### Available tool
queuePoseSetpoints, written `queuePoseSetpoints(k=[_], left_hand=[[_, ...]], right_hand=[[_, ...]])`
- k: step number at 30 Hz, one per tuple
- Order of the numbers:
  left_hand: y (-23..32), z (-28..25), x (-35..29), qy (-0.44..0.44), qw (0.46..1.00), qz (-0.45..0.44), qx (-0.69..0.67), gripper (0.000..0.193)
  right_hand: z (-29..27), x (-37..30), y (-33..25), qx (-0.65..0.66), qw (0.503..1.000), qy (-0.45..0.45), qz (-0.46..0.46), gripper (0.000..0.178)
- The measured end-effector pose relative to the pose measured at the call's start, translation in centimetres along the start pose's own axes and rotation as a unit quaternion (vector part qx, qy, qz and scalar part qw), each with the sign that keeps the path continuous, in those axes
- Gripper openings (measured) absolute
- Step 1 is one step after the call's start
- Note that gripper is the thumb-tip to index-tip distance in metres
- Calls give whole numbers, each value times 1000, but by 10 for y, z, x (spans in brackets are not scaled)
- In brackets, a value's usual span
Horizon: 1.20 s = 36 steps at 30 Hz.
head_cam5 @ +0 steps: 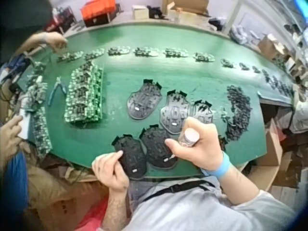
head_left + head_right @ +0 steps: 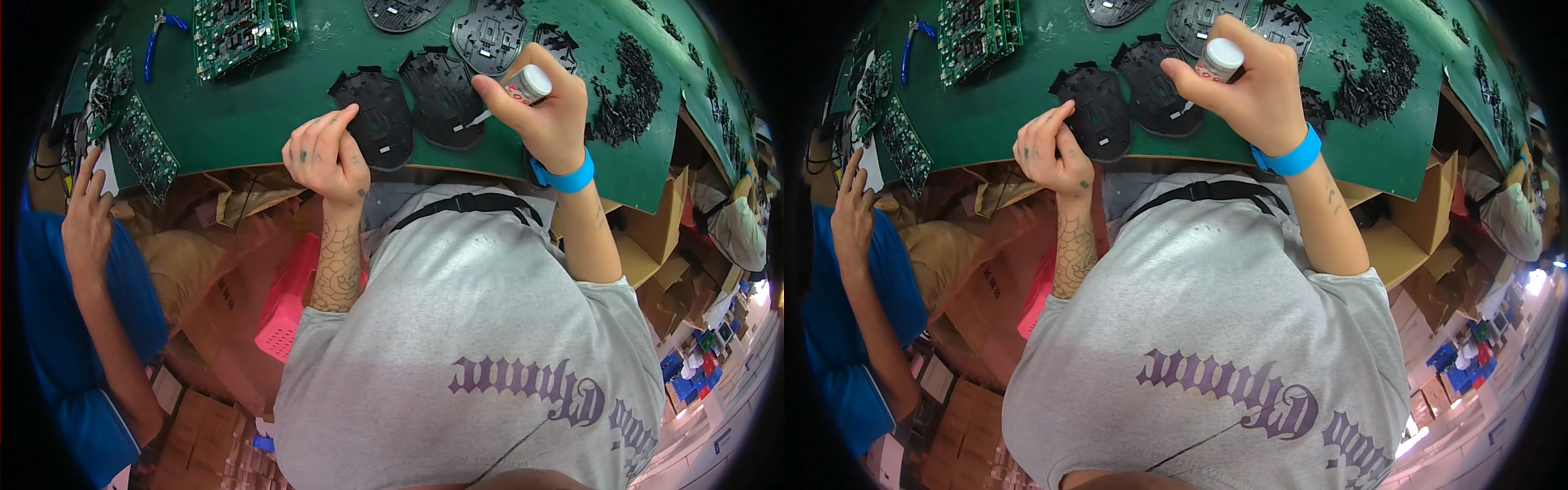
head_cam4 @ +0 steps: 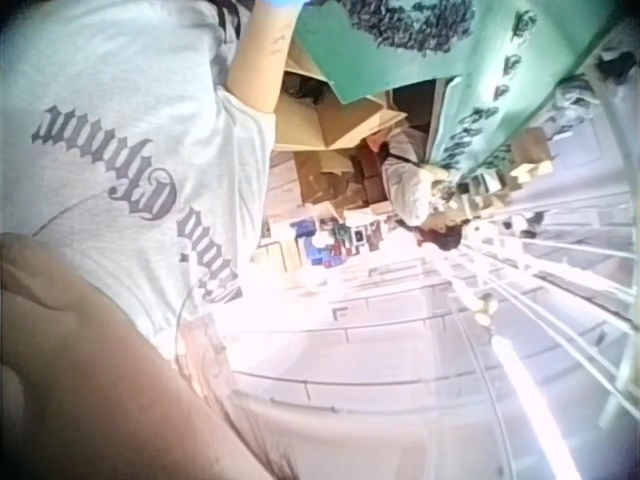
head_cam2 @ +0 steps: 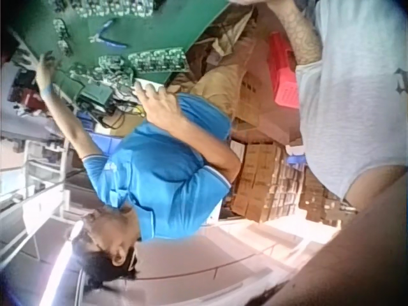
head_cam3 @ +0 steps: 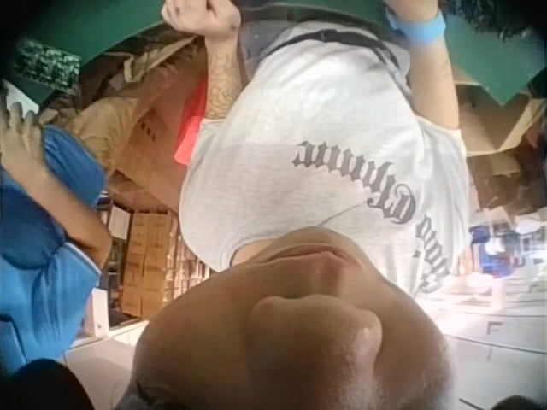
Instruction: Applying glue to mouse base plates and attaching small plastic components on a production line.
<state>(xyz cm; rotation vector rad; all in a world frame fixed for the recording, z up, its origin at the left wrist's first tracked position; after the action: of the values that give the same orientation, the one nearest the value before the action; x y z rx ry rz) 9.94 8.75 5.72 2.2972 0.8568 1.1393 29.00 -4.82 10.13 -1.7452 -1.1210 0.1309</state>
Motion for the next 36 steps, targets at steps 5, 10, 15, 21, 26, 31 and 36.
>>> queuePoseSetpoints(k=[5, 10, 15, 21, 26, 31, 36], left_hand=[[0, -1, 0, 4, 1000, 2, -11, 22], [-1, 0, -1, 4, 1000, 3, -10, 22], [-1, -1, -1, 7, 1000, 7, -14, 22], [-3, -1, -1, 13, 1000, 6, -12, 21], [-4, 0, -1, 25, 999, 1, -28, 24], [-6, -2, -4, 42, 999, 5, -27, 23], [-7, -2, -5, 48, 998, 7, -27, 23]], right_hand=[[3, 0, 2, -28, 999, -5, -19, 37], [7, 2, -6, -46, 997, -6, -62, 31], [9, -1, -2, -63, 997, -21, -28, 30], [15, 7, -8, 58, 996, 60, -16, 28], [54, 9, -28, 68, 997, 7, -47, 35], [72, 9, -34, 5, 995, -27, -92, 33], [77, 9, -36, 6, 994, -41, -102, 33]])
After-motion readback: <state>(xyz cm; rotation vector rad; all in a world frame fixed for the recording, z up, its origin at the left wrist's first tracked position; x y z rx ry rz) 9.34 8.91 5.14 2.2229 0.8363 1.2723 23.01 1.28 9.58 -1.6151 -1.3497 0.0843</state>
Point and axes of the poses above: each hand's wrist, its own x-axis towards the middle knuckle, its own z-axis out of the palm, y = z × x, the point moved 9 cm from there along x, towards the middle knuckle, and after that the axes turned 12 degrees about -z, right-handed, at the moved point
